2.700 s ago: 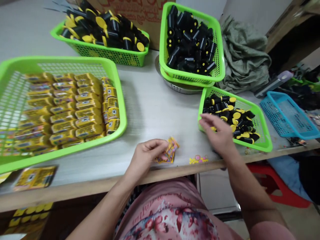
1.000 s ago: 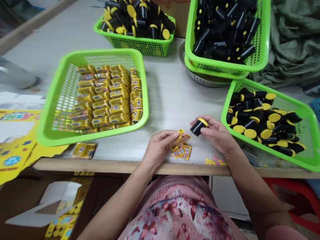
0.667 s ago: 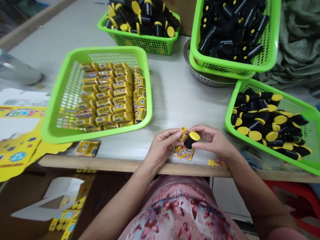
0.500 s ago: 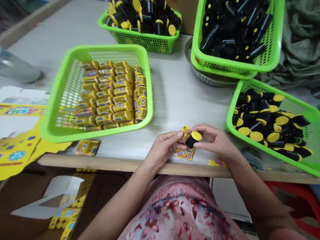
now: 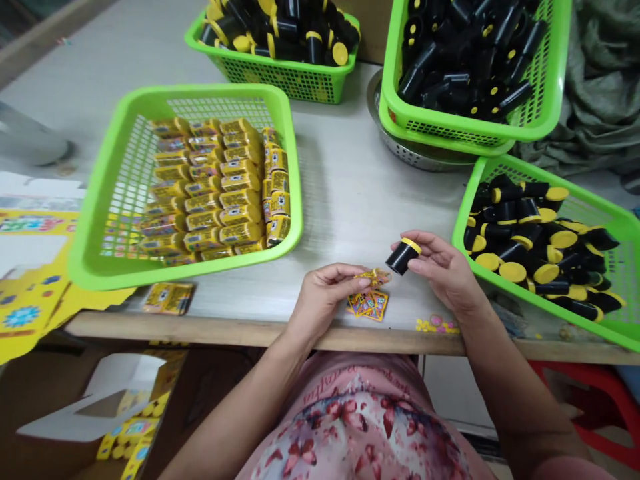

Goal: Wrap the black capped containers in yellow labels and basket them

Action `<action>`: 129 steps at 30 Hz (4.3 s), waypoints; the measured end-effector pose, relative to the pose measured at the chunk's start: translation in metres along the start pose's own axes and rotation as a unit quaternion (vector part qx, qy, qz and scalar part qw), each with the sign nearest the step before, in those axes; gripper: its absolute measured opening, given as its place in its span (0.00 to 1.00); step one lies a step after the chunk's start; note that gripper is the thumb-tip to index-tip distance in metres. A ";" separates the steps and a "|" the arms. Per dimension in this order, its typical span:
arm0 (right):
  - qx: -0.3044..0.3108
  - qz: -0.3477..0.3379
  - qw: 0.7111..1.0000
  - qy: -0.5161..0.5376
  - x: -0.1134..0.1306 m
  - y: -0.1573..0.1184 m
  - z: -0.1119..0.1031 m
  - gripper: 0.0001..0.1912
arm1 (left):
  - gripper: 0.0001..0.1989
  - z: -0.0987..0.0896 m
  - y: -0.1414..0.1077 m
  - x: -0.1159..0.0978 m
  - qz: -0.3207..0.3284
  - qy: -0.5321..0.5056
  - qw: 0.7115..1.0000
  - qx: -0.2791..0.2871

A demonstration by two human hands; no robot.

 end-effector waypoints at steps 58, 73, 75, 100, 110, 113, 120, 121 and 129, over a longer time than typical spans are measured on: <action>-0.048 -0.088 0.990 -0.101 -0.005 -0.006 0.022 0.18 | 0.14 0.012 -0.006 -0.021 0.132 0.087 0.987 0.024; -0.040 -0.426 0.787 -0.445 0.032 -0.041 0.066 0.39 | 0.21 0.029 0.002 -0.012 0.049 -0.033 0.995 0.084; -0.039 -0.418 0.798 -0.432 0.034 -0.041 0.064 0.40 | 0.22 0.039 -0.002 0.000 -0.029 -0.052 0.988 0.142; 0.029 -0.411 0.801 -0.435 0.026 -0.048 0.073 0.39 | 0.18 0.016 0.000 -0.011 0.038 0.002 0.999 0.010; 0.029 -0.381 0.860 -0.338 0.025 -0.042 0.061 0.43 | 0.19 0.030 -0.005 0.000 -0.031 -0.013 0.993 0.116; 0.023 -0.382 0.854 -0.352 0.029 -0.043 0.062 0.42 | 0.18 0.030 -0.005 0.002 -0.060 -0.040 0.991 0.113; 0.028 -0.433 0.782 -0.448 0.033 -0.053 0.076 0.39 | 0.18 0.016 0.001 -0.002 -0.018 -0.008 0.999 0.034; 0.032 -0.436 0.774 -0.457 0.031 -0.054 0.078 0.39 | 0.18 0.014 0.002 -0.007 0.013 0.011 1.000 0.018; 0.000 -0.477 0.735 -0.481 0.026 -0.055 0.079 0.40 | 0.13 0.015 -0.003 -0.033 0.180 0.140 0.973 -0.040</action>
Point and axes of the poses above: each hand's wrist, its own y-axis towards the middle knuckle, its own z-axis out of the palm, x = y × z, the point moved 10 cm from there along y, towards the middle knuckle, and after that the axes turned 4 degrees about -x, right-handed, at the moved point
